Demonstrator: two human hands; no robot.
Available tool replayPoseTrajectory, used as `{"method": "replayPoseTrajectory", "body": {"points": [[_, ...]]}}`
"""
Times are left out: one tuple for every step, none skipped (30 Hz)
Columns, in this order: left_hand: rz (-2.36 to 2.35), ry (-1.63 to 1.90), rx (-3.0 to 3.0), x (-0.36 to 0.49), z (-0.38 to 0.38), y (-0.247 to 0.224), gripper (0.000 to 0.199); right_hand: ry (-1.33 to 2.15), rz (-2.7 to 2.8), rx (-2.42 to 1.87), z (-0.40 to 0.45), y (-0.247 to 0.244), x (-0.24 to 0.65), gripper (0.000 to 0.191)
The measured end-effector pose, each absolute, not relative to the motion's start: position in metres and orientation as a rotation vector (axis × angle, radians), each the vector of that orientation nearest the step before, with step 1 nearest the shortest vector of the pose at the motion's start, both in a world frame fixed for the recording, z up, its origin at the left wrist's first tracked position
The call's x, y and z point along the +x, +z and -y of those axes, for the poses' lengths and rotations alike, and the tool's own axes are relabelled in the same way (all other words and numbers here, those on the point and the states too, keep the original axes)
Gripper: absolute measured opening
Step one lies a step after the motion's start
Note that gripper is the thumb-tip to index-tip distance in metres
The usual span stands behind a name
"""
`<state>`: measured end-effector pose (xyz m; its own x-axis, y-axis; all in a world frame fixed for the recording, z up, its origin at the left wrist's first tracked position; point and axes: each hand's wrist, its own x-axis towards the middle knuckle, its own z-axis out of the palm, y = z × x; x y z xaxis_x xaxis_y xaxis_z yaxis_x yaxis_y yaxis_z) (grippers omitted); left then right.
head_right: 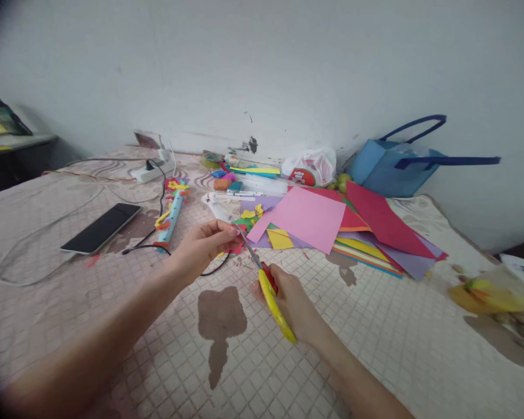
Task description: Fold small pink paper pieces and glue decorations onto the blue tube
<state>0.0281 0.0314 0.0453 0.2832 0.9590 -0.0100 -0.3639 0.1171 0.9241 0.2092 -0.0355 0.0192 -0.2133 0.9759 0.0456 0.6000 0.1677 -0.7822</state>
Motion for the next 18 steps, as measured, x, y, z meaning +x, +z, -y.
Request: {"method": "replayPoseTrajectory", "body": {"points": [[-0.764,1.1,1.008,0.0269,-0.0319,0.0462,0.018,0.871,1.895,-1.497,0.0355,0.0199,0.2094,0.03],[-0.765,1.084,1.016,0.0257,-0.0325,0.0471,0.018,0.871,1.902,-1.507,0.0354,0.0206,0.2097,0.031],[-0.764,1.072,1.022,0.0245,-0.0331,0.0478,0.018,0.87,1.907,-1.515,0.0354,0.0211,0.2099,0.031],[-0.761,1.065,1.024,0.0234,-0.0338,0.0482,0.018,0.871,1.911,-1.518,0.0353,0.0214,0.21,0.032],[-0.758,1.058,1.025,0.0223,-0.0345,0.0483,0.018,0.875,1.911,-1.517,0.0352,0.0214,0.2102,0.033],[-0.754,1.051,1.028,0.0213,-0.0354,0.0482,0.018,0.889,1.904,-1.513,0.0351,0.0211,0.2103,0.034],[-0.75,1.044,1.033,0.0205,-0.0362,0.0479,0.018,0.915,1.889,-1.508,0.0349,0.0205,0.2104,0.035],[-0.743,1.036,1.039,0.0197,-0.0371,0.0475,0.018,0.95,1.868,-1.499,0.0347,0.0195,0.2105,0.035],[-0.735,1.029,1.044,0.019,-0.0379,0.047,0.018,0.992,1.846,-1.487,0.0345,0.0183,0.2106,0.036],[-0.726,1.023,1.047,0.0185,-0.0386,0.0466,0.018,1.04,1.826,-1.476,0.0344,0.017,0.2108,0.037],[-0.716,1.02,1.049,0.0182,-0.0391,0.0463,0.017,1.086,1.812,-1.464,0.0343,0.0159,0.2109,0.037],[-0.706,1.019,1.049,0.018,-0.0394,0.0461,0.017,1.126,1.811,-1.448,0.0343,0.0151,0.2111,0.038],[-0.697,1.021,1.048,0.0179,-0.0395,0.046,0.017,1.148,1.819,-1.431,0.0345,0.0149,0.2113,0.038],[-0.69,1.023,1.05,0.0179,-0.0394,0.046,0.016,1.155,1.834,-1.415,0.0347,0.0153,0.2114,0.038],[-0.686,1.024,1.053,0.0179,-0.0392,0.0461,0.016,1.149,1.851,-1.403,0.035,0.0165,0.2114,0.037],[-0.684,1.024,1.057,0.018,-0.039,0.0462,0.016,1.134,1.871,-1.395,0.0354,0.0184,0.2113,0.037],[-0.685,1.023,1.06,0.018,-0.0388,0.0463,0.015,1.118,1.889,-1.39,0.0359,0.0209,0.211,0.037],[-0.687,1.022,1.06,0.018,-0.0386,0.0464,0.015,1.109,1.904,-1.39,0.0363,0.0236,0.2106,0.038]]}}
